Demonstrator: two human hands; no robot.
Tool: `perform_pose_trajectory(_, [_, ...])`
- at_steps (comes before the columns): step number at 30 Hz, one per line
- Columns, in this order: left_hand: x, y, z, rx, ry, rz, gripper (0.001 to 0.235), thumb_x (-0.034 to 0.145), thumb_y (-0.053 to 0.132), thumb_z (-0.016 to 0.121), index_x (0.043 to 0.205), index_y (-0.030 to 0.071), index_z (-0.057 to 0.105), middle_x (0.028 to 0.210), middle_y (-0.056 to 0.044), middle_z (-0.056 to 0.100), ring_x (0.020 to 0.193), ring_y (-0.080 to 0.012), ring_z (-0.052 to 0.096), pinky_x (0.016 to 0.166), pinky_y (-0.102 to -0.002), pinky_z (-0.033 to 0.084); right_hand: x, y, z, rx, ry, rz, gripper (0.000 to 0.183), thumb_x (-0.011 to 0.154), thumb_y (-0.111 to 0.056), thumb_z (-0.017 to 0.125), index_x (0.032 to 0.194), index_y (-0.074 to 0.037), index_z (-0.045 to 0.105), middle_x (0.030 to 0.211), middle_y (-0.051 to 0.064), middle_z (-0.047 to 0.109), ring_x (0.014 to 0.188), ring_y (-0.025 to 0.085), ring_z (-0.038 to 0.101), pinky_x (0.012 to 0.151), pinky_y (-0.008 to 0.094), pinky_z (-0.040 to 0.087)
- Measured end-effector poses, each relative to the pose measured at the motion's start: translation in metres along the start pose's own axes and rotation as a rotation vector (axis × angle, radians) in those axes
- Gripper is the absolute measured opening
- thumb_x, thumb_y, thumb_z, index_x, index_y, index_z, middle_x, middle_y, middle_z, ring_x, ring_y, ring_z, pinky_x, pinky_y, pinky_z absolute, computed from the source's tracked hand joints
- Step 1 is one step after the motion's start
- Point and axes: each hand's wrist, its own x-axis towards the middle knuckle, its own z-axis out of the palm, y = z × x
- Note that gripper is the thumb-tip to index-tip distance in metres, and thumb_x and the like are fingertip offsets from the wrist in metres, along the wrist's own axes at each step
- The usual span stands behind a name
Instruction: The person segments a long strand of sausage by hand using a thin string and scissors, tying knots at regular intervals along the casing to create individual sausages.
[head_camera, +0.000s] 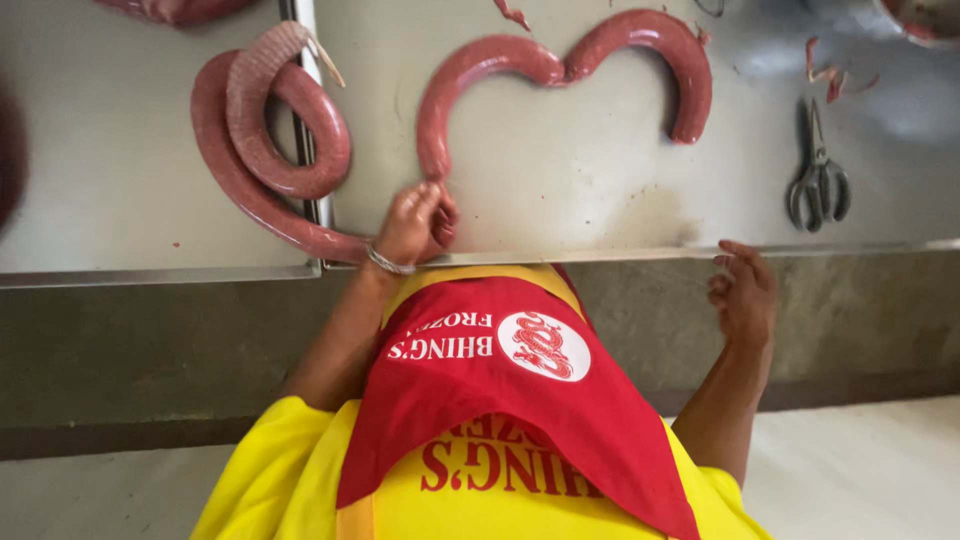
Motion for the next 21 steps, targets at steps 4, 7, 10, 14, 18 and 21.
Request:
perform_pose_trajectory(4, [-0.013,-0.012,0.004,0.168,-0.092,0.037,0.034,0.112,0.026,0.045,0.09,0.004,0.06,0.076,-0.003,0.062,0.062,-0.0092,0.057,0.057,-0.024,0.049,0.115,-0.023,0.04,-1.065,0.054,-0.455,0.083,0.083,-0.05,0.084,0.141,0.002,0.056,0.12,0.025,0.064,0.104,0.04,0.063,0.079,0.049,0.055])
perform_pose_trajectory(7, [-0.011,-0.017,0.005,0.257,-0.101,0.075,0.033,0.111,0.026,0.046,0.09,0.004,0.059,0.074,-0.003,0.063,0.063,-0.0097,0.062,0.059,-0.025,0.053,0.2,-0.098,0.108,-1.414,0.106,-0.583,0.09,0.081,-0.051,0.086,0.141,0.006,0.052,0.12,0.031,0.062,0.103,0.049,0.061,0.085,0.054,0.054])
perform_pose_trajectory(10, [-0.003,-0.025,-0.003,0.235,-0.104,0.116,0.032,0.111,0.026,0.046,0.091,0.004,0.058,0.074,-0.003,0.062,0.066,-0.0103,0.065,0.06,-0.026,0.054,0.215,-0.202,0.193,-1.308,0.159,-0.679,0.081,0.081,-0.041,0.081,0.143,0.001,0.051,0.127,0.032,0.058,0.1,0.048,0.063,0.083,0.053,0.054])
perform_pose_trajectory(14, [0.002,-0.033,-0.012,0.085,-0.084,0.033,0.032,0.11,0.025,0.046,0.09,0.003,0.059,0.07,-0.005,0.063,0.061,-0.012,0.061,0.056,-0.027,0.052,0.11,-0.261,0.345,-1.173,-0.091,-1.007,0.072,0.081,-0.027,0.074,0.146,-0.005,0.051,0.137,0.034,0.052,0.096,0.046,0.065,0.081,0.052,0.056])
perform_pose_trajectory(18, [0.006,-0.036,-0.022,-0.057,-0.005,0.088,0.031,0.11,0.026,0.044,0.092,0.005,0.059,0.073,-0.003,0.062,0.064,-0.013,0.064,0.06,-0.028,0.055,-0.067,-0.202,0.416,-1.161,-0.68,-1.182,0.07,0.082,-0.013,0.068,0.15,-0.011,0.051,0.147,0.035,0.047,0.092,0.044,0.067,0.078,0.051,0.057])
perform_pose_trajectory(21, [0.007,-0.031,-0.024,-0.06,0.048,0.145,0.035,0.11,0.026,0.046,0.088,0.002,0.059,0.07,-0.005,0.063,0.06,-0.0142,0.062,0.058,-0.028,0.054,-0.124,-0.21,0.395,-1.075,-0.814,-1.168,0.072,0.082,-0.002,0.063,0.152,-0.015,0.051,0.154,0.036,0.042,0.089,0.043,0.069,0.076,0.05,0.058])
